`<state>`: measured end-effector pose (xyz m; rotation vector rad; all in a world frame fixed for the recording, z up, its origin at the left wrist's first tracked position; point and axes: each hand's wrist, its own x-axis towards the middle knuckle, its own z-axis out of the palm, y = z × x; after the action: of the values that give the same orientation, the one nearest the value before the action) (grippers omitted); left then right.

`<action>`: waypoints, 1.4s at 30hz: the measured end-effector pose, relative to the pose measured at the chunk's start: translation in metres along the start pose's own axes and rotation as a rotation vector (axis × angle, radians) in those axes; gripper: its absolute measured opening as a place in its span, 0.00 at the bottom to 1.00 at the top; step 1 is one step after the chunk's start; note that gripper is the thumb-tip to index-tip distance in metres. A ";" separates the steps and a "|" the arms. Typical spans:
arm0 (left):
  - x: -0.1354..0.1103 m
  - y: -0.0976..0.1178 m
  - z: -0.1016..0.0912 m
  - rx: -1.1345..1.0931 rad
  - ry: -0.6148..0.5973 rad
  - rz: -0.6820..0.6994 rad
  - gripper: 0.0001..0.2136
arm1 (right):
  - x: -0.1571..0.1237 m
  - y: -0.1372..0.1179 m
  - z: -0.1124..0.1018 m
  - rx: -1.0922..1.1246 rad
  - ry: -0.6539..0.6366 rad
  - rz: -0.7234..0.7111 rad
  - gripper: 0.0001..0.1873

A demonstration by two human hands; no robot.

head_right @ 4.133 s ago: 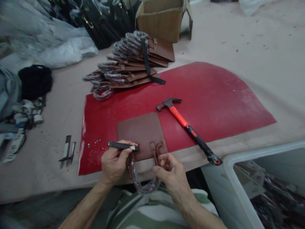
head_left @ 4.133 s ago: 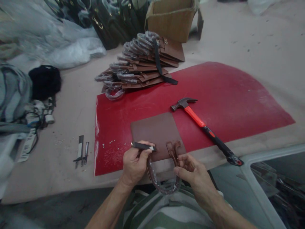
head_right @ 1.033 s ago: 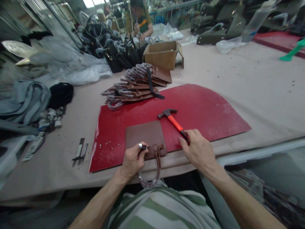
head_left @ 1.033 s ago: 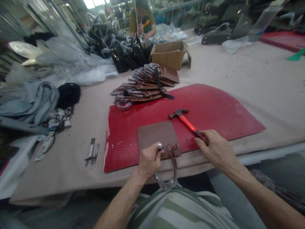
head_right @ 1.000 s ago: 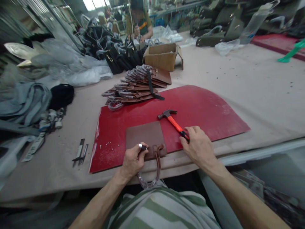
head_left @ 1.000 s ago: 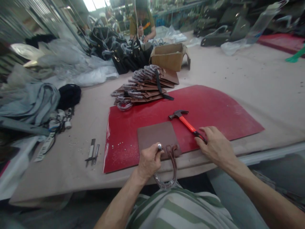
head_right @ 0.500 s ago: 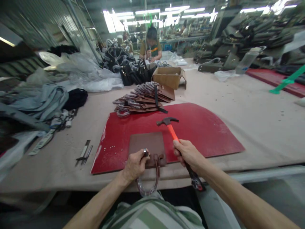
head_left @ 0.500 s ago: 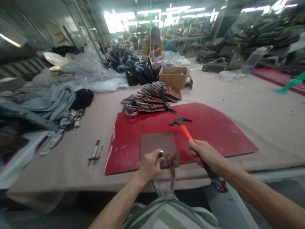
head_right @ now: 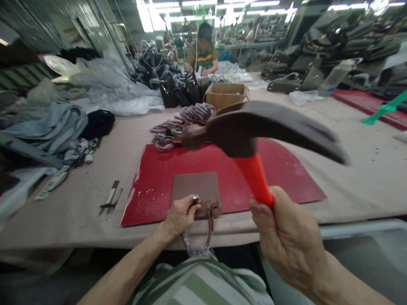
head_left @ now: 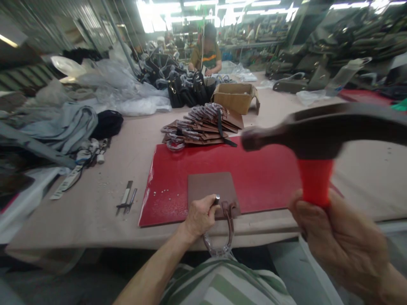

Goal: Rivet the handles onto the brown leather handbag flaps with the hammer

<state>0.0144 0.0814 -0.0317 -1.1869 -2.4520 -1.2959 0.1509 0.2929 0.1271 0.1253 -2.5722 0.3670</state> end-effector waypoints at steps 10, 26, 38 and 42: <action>-0.001 -0.002 0.000 -0.020 -0.011 -0.001 0.06 | -0.015 0.040 0.037 0.070 -0.434 0.232 0.17; 0.004 -0.001 -0.002 -0.219 -0.004 -0.210 0.05 | -0.022 0.009 0.155 0.149 -0.380 -0.046 0.33; 0.017 -0.062 -0.090 -0.053 0.310 -0.706 0.13 | -0.001 0.006 0.161 0.186 -0.506 0.006 0.35; 0.022 -0.071 -0.115 0.283 0.163 -0.756 0.10 | 0.003 0.012 0.169 0.220 -0.471 -0.061 0.35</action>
<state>-0.0769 -0.0139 0.0038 -0.0593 -2.9253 -1.0417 0.0627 0.2560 -0.0127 0.4126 -2.9701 0.6646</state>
